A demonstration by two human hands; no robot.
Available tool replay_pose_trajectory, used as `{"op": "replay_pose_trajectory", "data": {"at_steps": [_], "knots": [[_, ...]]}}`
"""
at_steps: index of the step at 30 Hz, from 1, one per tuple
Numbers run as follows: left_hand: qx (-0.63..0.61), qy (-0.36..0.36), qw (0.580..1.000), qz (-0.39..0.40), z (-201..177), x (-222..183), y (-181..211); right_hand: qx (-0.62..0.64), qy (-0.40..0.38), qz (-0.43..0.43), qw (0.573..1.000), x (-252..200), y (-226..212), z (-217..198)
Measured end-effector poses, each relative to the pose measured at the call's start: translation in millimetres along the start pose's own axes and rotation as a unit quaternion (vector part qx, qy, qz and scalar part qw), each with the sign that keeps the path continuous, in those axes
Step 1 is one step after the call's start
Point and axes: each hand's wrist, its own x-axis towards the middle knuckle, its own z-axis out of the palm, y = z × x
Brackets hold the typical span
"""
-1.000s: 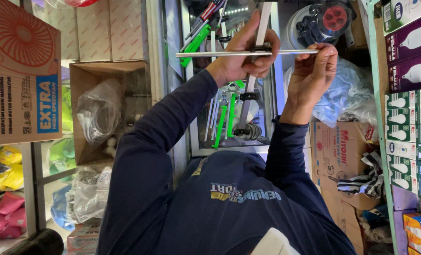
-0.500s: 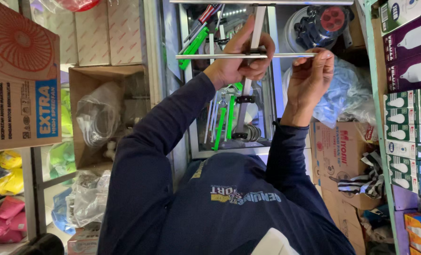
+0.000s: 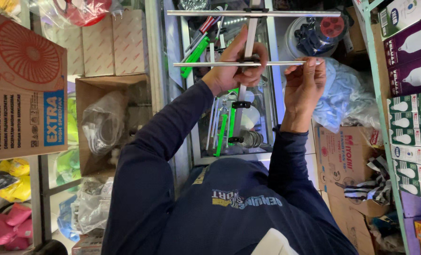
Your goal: The person assembles a metal antenna by sliding rods through a central frame and tightening a screw using a screwdriver.
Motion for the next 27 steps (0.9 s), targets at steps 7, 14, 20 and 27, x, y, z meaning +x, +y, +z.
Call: {"op": "replay_pose_trajectory", "data": {"at_steps": [7, 14, 20, 27], "knots": [[-0.005, 0.005, 1.0, -0.002, -2, 0, 2, -0.039, -0.02, 0.007, 0.999, -6, -7, 7], [-0.005, 0.052, 0.998, 0.026, -3, -6, 10, -0.069, -0.002, -0.021, 0.997, -11, -20, 15], [-0.007, 0.047, 0.998, 0.037, -7, -7, 20, -0.222, -0.043, -0.088, 0.97, -28, -40, 42], [0.014, 0.048, 0.998, 0.043, -9, -13, 27, -0.257, -0.112, -0.074, 0.957, -29, -30, 40]]}}
